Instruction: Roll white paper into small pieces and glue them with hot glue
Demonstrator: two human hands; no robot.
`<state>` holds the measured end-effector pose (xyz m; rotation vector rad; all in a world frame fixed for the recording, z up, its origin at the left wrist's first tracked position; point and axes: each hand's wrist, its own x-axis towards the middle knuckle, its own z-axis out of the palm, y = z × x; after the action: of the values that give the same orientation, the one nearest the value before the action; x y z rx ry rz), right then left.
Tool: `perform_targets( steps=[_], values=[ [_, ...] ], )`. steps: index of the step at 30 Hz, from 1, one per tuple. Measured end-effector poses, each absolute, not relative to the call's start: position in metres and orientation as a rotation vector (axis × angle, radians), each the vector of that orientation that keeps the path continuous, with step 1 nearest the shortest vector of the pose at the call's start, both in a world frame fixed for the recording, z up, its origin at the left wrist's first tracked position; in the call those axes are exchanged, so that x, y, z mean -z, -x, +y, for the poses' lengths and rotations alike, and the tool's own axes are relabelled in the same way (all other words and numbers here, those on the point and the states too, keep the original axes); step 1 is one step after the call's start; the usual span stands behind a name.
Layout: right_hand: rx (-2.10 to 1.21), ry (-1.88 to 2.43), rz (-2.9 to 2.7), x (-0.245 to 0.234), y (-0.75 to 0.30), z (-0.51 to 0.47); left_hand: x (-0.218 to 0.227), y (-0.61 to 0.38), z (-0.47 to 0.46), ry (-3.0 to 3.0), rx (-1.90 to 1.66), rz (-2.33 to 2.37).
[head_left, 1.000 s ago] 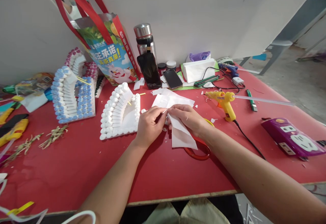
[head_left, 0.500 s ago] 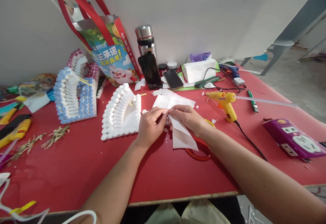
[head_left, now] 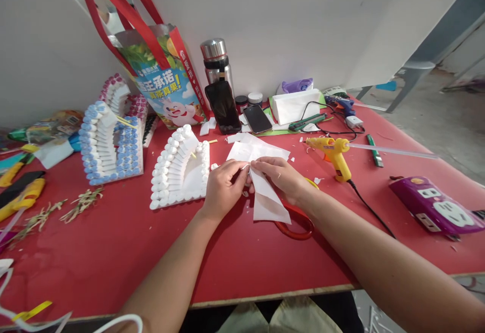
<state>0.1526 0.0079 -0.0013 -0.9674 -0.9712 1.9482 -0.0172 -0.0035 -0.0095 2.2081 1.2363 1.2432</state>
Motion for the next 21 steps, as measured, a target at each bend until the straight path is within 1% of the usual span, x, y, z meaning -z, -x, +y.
perform_targets(
  steps=[7, 14, 21],
  values=[
    [-2.015, 0.954, -0.853, 0.0013, -0.1535, 0.0103, 0.0100, 0.0170, -0.0034, -2.094, -1.252, 1.263],
    [-1.889, 1.025, -0.951, 0.0022, -0.1566, 0.0122, 0.0088, 0.0157, -0.0047, -2.034, -1.249, 1.252],
    [-2.041, 0.975, -0.829, -0.0057, -0.1566, 0.0168, 0.0070, 0.0154, -0.0054, -2.034, -1.292, 1.241]
  ],
)
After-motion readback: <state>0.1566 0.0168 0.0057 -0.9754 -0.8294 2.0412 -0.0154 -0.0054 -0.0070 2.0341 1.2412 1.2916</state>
